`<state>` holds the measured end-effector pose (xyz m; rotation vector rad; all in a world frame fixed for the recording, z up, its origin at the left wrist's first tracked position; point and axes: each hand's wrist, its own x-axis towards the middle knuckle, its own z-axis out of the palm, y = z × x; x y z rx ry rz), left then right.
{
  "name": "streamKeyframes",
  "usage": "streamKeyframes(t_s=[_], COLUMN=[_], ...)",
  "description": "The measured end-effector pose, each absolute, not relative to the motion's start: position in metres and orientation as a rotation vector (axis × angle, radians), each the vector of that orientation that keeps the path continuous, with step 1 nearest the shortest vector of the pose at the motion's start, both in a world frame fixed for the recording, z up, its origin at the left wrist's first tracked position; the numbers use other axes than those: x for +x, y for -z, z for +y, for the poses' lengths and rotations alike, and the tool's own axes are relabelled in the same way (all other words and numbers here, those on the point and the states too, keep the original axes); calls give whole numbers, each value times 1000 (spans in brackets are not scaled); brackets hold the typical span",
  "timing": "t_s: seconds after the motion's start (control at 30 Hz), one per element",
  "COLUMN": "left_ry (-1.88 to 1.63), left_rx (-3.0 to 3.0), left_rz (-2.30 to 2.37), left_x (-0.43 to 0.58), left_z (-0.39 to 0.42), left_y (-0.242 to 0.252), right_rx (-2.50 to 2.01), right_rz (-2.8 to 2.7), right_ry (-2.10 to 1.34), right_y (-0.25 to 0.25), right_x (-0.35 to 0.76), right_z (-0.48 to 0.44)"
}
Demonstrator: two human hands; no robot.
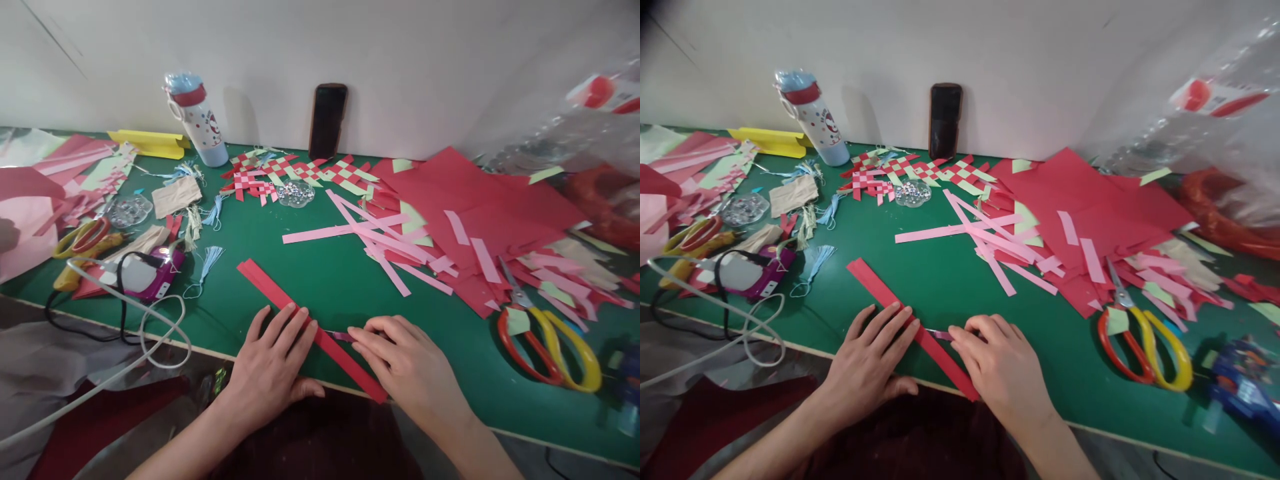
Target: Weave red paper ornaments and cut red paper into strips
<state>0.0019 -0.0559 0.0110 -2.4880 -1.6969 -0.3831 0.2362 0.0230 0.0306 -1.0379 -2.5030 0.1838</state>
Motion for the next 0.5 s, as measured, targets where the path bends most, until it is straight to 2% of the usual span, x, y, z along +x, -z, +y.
streamKeyframes(t_s=[0.5], left_ry=[311], left_rx=[-2418], left_rz=[-1723], left_x=[3], left_z=[-54], left_y=[-14], right_rx=[-1042], right_rz=[-2496], right_ry=[-193], right_y=[-29], right_x=[239], right_z=[18])
